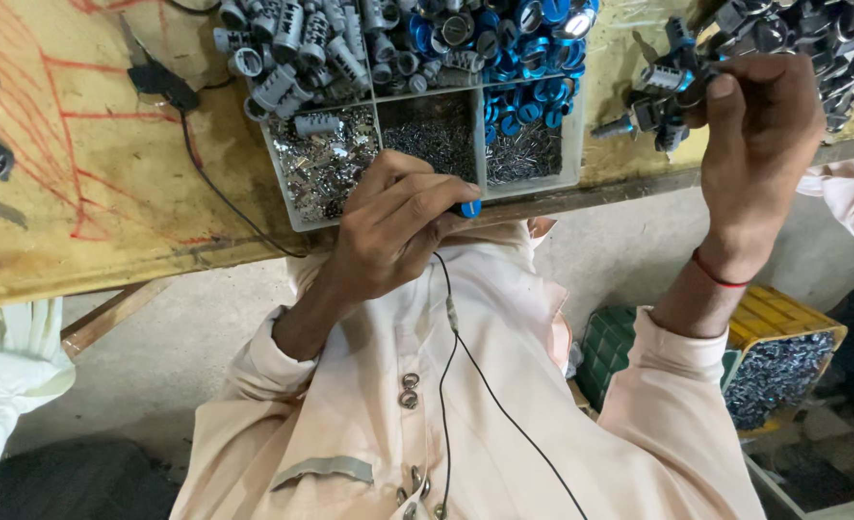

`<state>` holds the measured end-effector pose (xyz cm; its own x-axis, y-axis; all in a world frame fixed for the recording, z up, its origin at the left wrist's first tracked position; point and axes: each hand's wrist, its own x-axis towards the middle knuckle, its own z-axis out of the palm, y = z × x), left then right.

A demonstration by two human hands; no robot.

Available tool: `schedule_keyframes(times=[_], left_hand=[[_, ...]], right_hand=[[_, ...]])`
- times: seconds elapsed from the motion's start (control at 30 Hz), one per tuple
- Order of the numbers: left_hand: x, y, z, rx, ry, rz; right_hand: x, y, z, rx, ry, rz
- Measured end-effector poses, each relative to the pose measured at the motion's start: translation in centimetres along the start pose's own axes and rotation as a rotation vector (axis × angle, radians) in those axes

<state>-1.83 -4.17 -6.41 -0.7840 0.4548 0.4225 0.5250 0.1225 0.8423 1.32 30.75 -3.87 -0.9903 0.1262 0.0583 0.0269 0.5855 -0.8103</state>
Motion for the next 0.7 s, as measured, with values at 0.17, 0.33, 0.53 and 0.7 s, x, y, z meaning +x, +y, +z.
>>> schedule_keyframes(times=[0.17,0.33,0.53,0.7], left_hand=[[0.0,0.1,-0.1,-0.014,-0.031,0.009],[0.0,0.1,0.2,-0.025,-0.028,0.002],[0.3,0.5,0.1,-0.018,-0.036,-0.02],[0.3,0.4,0.0,-0.023,-0.021,0.002]], right_hand=[[-0.3,-0.1,-2.5,-0.102,-0.218,-0.137],[1.4,-0.5,-2.6,-0.468,-0.064,-0.234],[2.5,0.9,0.9,-0.664,-0.116,-0.231],[3.4,-0.5,0.4,-0.615,-0.216,-0.274]])
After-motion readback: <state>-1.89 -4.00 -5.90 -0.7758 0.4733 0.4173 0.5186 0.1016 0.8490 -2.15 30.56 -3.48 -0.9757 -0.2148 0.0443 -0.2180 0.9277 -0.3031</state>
